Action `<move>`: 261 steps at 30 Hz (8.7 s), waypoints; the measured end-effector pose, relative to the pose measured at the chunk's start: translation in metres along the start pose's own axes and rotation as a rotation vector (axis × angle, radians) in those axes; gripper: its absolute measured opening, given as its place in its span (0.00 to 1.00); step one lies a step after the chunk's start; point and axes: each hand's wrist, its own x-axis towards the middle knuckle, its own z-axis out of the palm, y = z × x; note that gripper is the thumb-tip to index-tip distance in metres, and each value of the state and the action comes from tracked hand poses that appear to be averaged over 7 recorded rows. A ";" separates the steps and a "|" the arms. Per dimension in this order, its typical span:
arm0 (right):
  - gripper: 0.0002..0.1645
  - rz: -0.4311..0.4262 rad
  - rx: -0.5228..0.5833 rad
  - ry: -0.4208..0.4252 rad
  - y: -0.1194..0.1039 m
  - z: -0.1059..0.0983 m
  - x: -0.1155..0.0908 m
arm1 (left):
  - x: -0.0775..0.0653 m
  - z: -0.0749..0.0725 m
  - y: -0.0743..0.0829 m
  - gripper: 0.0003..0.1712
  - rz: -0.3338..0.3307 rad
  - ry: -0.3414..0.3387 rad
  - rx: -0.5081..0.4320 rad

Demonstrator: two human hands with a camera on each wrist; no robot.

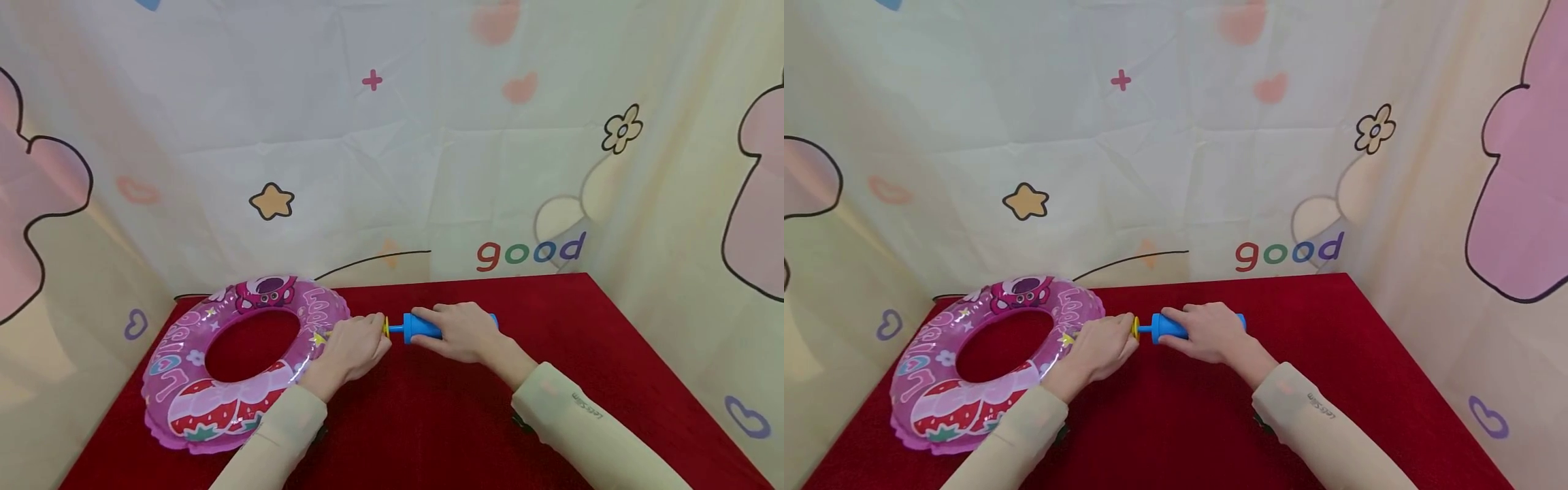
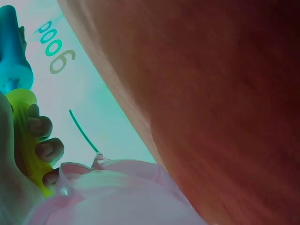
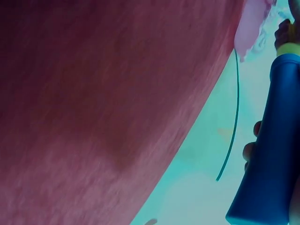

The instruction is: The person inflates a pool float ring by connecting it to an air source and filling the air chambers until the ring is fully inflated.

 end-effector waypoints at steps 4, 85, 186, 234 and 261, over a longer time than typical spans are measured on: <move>0.36 -0.005 0.020 0.011 -0.008 0.001 0.005 | 0.001 -0.001 0.006 0.08 0.001 0.015 0.001; 0.36 0.051 0.114 0.020 0.035 -0.002 -0.066 | -0.046 -0.012 -0.017 0.10 -0.038 0.025 -0.034; 0.35 0.082 0.037 0.035 -0.073 -0.005 -0.008 | -0.048 -0.013 -0.006 0.09 0.057 0.085 -0.022; 0.36 -0.021 0.010 0.068 -0.034 0.005 -0.016 | -0.043 -0.005 0.009 0.08 -0.073 0.052 -0.014; 0.36 0.050 0.080 0.017 0.015 -0.017 -0.063 | -0.044 -0.015 -0.006 0.09 -0.027 0.025 -0.012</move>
